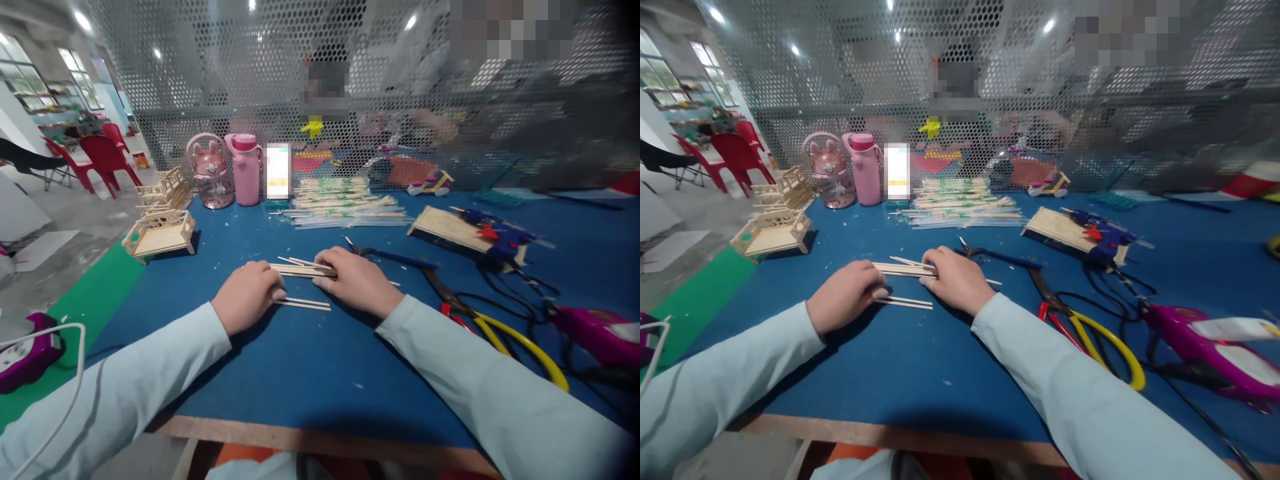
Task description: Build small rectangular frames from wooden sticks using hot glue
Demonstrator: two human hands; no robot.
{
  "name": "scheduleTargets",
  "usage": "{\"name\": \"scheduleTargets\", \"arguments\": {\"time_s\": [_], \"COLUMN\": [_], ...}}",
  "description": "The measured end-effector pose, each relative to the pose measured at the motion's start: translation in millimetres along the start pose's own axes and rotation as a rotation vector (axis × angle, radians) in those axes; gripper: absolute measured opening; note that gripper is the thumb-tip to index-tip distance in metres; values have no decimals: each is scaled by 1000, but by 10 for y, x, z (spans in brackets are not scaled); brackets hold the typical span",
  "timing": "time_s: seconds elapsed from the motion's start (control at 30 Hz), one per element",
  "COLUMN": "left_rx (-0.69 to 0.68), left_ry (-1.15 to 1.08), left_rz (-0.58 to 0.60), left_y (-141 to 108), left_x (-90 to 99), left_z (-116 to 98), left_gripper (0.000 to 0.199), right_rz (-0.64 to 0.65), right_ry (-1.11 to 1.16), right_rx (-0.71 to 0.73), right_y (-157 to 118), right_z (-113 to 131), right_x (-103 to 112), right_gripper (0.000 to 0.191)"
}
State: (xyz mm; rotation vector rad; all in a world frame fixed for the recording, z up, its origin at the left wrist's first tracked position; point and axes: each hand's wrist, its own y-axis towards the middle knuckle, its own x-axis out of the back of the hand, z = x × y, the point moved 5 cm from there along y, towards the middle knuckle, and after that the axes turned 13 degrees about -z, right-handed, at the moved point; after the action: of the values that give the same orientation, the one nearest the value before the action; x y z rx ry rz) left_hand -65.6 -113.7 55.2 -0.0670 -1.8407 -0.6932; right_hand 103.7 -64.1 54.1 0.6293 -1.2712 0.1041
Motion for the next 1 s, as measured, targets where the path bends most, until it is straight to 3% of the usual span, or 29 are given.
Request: {"name": "scheduleTargets", "arguments": {"time_s": [0.13,0.23,0.5,0.63,0.67,0.73,0.83,0.9,1.0], "left_rx": [7,21,82,74,33,-87,-220,-210,-163], "left_ry": [17,-71,-36,-36,-56,-154,-278,-282,-238], "left_rz": [-61,-43,-207,-316,-291,-115,118,167,168], "left_y": [186,253,366,334,306,226,92,54,52], "left_x": [-25,-109,-226,-12,47,96,70,5,-87], "left_z": [359,523,600,523,458,293,120,119,174], "left_gripper": [30,18,15,15,14,14,12,11,12], "right_rz": [84,78,-26,-98,-133,-151,31,125,171], "right_ry": [6,-10,-77,-45,-20,65,216,238,209], "right_rx": [-7,0,-33,-37,-28,37,217,271,261], "right_y": [59,80,234,206,159,24,-223,-336,-372], "right_z": [-51,-61,-85,-67,-42,47,229,287,283], "right_x": [-73,-85,-165,-45,27,158,197,158,81], "right_gripper": [32,26,27,27,26,22,17,17,18]}}
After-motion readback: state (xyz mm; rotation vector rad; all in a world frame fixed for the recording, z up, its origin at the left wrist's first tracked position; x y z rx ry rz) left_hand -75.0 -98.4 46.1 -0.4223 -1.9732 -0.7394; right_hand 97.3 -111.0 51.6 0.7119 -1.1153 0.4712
